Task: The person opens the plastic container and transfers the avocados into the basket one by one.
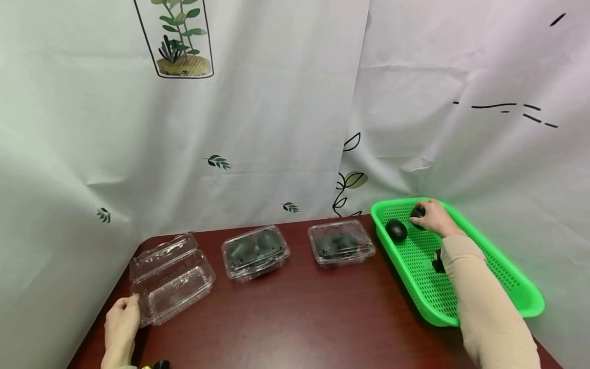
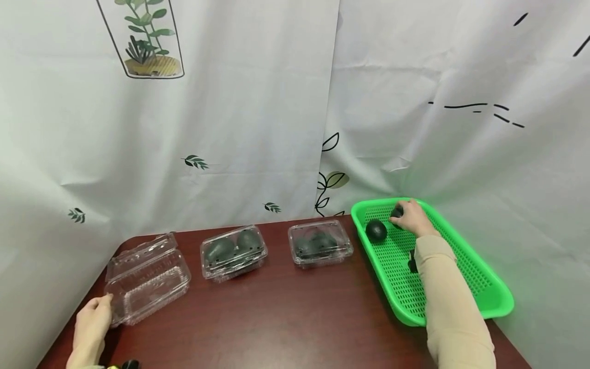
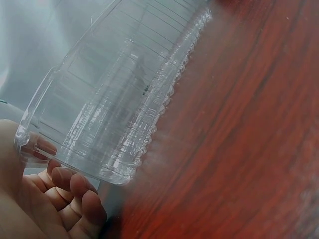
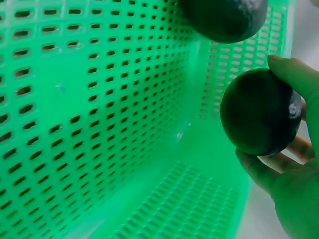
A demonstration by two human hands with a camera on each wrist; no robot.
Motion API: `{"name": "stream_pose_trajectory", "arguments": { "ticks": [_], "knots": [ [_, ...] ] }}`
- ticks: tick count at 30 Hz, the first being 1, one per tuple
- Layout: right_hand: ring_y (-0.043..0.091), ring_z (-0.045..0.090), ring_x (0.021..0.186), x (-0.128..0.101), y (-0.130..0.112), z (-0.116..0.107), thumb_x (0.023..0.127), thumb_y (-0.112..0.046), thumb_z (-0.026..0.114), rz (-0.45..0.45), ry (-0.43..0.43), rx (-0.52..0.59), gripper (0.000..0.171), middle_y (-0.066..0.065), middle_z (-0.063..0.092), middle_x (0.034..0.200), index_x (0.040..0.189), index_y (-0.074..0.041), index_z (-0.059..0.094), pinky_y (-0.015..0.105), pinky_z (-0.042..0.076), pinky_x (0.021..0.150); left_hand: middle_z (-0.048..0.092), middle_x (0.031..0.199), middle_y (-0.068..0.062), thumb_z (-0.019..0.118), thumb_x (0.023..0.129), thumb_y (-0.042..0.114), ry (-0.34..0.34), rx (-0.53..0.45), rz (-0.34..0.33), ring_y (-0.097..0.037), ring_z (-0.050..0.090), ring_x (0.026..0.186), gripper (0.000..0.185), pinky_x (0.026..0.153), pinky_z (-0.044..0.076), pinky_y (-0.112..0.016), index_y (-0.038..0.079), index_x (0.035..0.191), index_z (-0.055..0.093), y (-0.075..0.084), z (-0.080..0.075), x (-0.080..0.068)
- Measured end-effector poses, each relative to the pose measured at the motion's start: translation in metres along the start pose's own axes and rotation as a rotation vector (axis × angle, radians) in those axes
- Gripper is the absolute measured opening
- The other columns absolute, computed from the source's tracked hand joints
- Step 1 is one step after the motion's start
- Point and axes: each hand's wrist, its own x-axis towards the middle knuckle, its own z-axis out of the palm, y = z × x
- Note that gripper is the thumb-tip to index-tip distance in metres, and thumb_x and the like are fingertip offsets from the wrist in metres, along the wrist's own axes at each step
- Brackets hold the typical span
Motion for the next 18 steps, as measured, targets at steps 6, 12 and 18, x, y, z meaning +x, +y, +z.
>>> {"name": "stream_pose_trajectory", "arguments": {
  "ticks": [6,12,18],
  "knots": [
    [0.053,0.046,0.104,-0.008,0.010,0.009,0.090,-0.024,0.071,0.042,-0.061,-0.002,0.052,0.038,0.045,0.116,0.123,0.012,0.052,0.062,0.042,0.081,0.047,0.118,-0.030,0.032,0.102,0.040,-0.015,0.021,-0.015,-0.039,0.044,0.101,0.049,0.072,0.035,-0.044,-0.005,0.114,0.048,-0.002,0.000,0.000],
    [0.059,0.037,0.114,-0.015,0.018,0.017,0.091,-0.025,0.069,0.100,-0.086,0.037,0.059,0.043,0.040,0.124,0.127,0.016,0.046,0.067,0.036,0.090,0.050,0.113,-0.027,0.032,0.102,0.039,-0.006,0.023,-0.019,-0.036,0.045,0.096,0.046,0.068,0.035,-0.041,-0.004,0.109,0.049,-0.003,0.000,-0.001],
    [0.060,0.036,0.114,-0.014,0.015,0.017,0.092,-0.025,0.068,0.107,-0.094,0.044,0.061,0.045,0.037,0.124,0.128,0.017,0.043,0.068,0.035,0.090,0.049,0.111,-0.026,0.032,0.102,0.041,-0.009,0.017,-0.018,-0.037,0.044,0.097,0.048,0.070,0.035,-0.043,-0.003,0.110,0.049,0.000,-0.003,0.001]
  ]
}}
